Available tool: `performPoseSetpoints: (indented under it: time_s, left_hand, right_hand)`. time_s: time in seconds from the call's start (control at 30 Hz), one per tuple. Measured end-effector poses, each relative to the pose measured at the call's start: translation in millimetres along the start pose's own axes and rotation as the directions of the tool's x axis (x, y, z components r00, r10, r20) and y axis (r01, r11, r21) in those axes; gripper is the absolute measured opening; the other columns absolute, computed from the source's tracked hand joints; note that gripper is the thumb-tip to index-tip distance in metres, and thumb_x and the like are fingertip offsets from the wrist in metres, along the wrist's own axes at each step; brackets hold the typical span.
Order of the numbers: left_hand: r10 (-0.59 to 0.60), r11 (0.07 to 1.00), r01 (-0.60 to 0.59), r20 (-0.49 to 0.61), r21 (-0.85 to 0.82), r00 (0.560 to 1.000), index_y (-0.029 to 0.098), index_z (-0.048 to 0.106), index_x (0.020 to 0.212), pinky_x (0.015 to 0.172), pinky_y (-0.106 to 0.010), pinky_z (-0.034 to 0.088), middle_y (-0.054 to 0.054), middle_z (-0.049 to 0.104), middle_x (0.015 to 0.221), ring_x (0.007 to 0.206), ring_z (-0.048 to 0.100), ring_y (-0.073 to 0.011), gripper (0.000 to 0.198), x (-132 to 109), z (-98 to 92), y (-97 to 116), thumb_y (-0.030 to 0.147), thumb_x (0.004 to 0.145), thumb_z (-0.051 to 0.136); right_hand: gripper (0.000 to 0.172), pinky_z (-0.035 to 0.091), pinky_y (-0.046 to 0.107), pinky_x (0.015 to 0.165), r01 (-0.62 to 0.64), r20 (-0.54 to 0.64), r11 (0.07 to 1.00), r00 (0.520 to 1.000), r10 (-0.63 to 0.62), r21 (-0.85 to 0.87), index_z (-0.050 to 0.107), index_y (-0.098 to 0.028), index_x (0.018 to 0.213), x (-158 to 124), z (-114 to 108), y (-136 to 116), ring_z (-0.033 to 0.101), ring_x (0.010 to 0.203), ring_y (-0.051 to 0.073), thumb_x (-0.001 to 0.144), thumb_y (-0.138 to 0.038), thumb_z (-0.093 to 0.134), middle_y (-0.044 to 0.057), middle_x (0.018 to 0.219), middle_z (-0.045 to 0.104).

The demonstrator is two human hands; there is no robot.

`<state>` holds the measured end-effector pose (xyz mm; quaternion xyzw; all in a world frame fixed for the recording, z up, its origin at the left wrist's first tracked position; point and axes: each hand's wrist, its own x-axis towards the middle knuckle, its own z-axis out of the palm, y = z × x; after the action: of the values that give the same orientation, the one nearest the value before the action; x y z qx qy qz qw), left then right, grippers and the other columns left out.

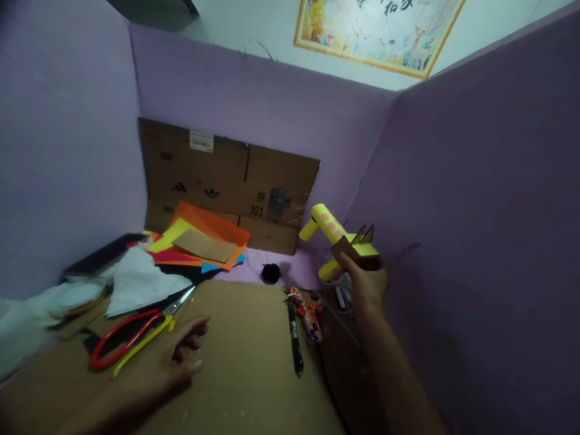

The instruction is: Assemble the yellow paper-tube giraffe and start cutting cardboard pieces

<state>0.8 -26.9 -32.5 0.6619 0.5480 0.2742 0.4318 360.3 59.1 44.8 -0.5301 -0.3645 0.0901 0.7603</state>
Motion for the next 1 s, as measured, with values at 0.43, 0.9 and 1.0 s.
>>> performPoseSetpoints:
  time_s: [0.43,0.9,1.0]
  left_hand:
    - [-0.035,0.998,0.027,-0.132,-0.065,0.991,0.015,0.062,0.102,0.078,-0.035,0.05,-0.009,0.067,0.101,0.087,0.062,-0.0234,0.045,4.4,-5.7,6.1,0.036,0.063,0.054]
    - [-0.122,0.991,0.124,-0.059,0.04,0.991,0.018,0.06,0.109,0.08,-0.031,0.05,-0.007,0.066,0.105,0.093,0.061,-0.0234,0.046,-0.6,-10.7,8.2,0.04,0.069,0.054]
    - [-0.138,0.989,0.141,-0.071,0.051,0.988,0.02,0.061,0.109,0.079,-0.032,0.05,-0.006,0.067,0.101,0.092,0.061,-0.0237,0.045,-1.8,-11.2,11.1,0.041,0.07,0.054]
  right_hand:
    - [0.064,0.049,0.034,0.076,-0.233,0.465,0.953,0.877,0.121,0.193,0.061,-0.02,0.097,19.7,33.4,14.0,0.062,0.083,0.02,0.037,-0.016,0.082,0.002,0.091,0.067]
    - [0.064,0.045,0.042,0.087,-0.305,0.708,0.949,0.687,0.163,0.077,0.061,-0.022,0.104,54.4,66.9,95.9,0.061,0.097,0.026,0.042,-0.02,0.078,0.005,0.103,0.068]
    - [0.069,0.044,0.041,0.089,-0.284,0.712,0.957,0.684,0.158,0.06,0.059,-0.022,0.108,50.9,65.6,93.7,0.059,0.101,0.025,0.042,-0.021,0.079,0.005,0.108,0.066]
